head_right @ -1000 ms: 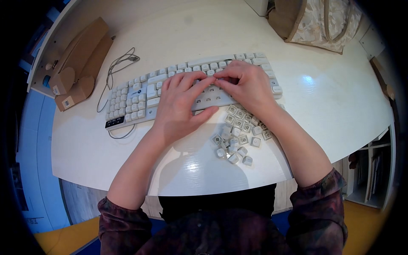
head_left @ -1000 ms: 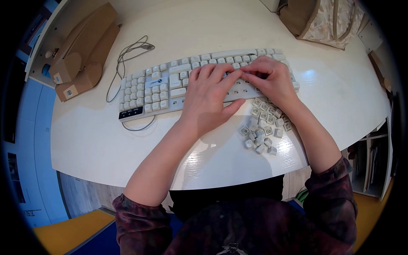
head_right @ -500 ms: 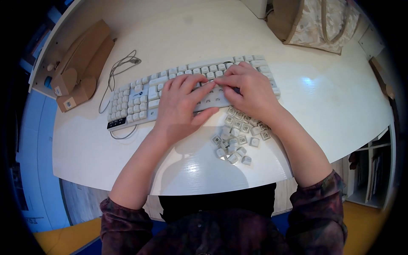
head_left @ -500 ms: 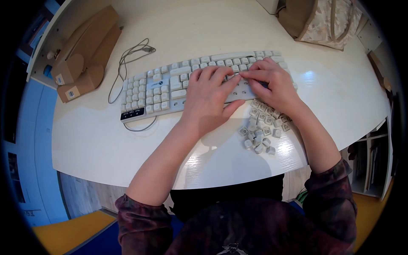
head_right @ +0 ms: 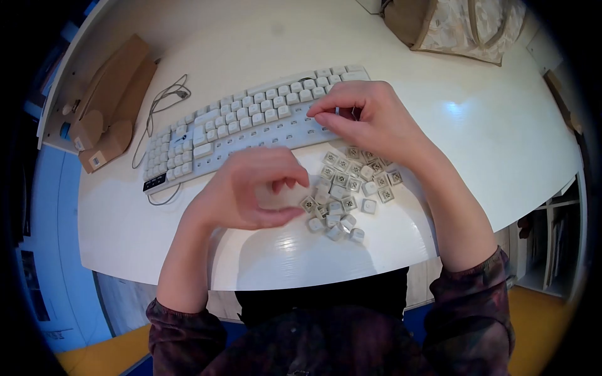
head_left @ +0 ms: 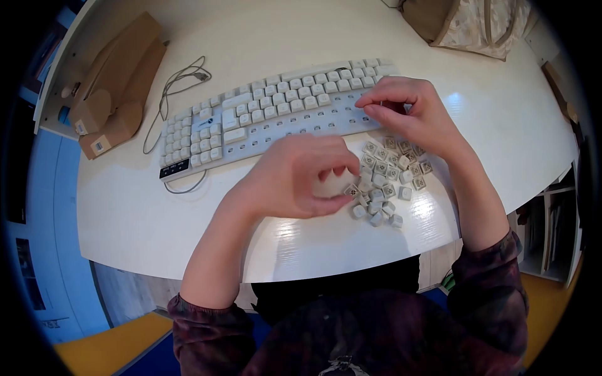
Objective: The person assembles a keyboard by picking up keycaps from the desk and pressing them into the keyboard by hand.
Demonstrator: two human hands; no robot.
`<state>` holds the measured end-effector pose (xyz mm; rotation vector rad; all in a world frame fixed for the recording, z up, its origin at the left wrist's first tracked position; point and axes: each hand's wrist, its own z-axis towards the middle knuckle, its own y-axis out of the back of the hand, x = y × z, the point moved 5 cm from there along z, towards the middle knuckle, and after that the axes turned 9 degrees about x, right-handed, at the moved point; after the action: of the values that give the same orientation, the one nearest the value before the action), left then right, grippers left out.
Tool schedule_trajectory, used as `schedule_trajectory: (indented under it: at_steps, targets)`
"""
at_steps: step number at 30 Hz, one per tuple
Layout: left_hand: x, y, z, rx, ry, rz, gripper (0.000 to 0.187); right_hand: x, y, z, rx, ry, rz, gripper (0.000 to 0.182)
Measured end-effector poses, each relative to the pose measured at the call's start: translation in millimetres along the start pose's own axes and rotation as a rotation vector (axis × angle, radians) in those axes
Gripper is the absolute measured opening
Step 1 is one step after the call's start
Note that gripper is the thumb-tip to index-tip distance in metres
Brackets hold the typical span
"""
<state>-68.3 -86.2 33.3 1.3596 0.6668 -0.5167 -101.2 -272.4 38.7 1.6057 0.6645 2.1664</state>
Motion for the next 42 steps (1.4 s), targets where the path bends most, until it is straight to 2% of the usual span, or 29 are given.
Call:
schedule_trajectory:
  at_steps: [1,4,7,10,13,17,20,31,42]
  targets:
    - [-1,-3,1,-0.005,-0.067,0.033,0.029,1,0,0,0.001,0.002,-0.006,0.013]
    - [5,-8,0,0.044,0.013,0.059,0.025,1,-5,2,0.014,0.087,-0.007,0.013]
    - [6,-11,0,-0.017,-0.113,0.072,0.022,5,-8,2,0.009,0.107,0.013,0.013]
    - [5,-10,0,-0.004,-0.096,0.089,0.021,7,-9,2,0.004,0.147,0.002,0.012]
    - [13,-5,-3,-0.096,0.173,-0.182,0.017,9,-10,1,0.000,0.077,0.124,0.011]
    - [25,4,-7,-0.345,0.326,-0.583,0.016,11,-15,0,0.008,0.047,0.223,0.014]
    - [31,9,-7,-0.394,0.270,-0.721,0.022,16,-19,-1,0.021,0.058,0.242,0.020]
    - [32,9,-6,-0.458,0.263,-0.774,0.033,21,-28,1,-0.074,0.100,0.162,0.029]
    - [31,10,-8,-0.466,0.225,-0.737,0.032,24,-30,1,-0.113,0.136,0.117,0.023]
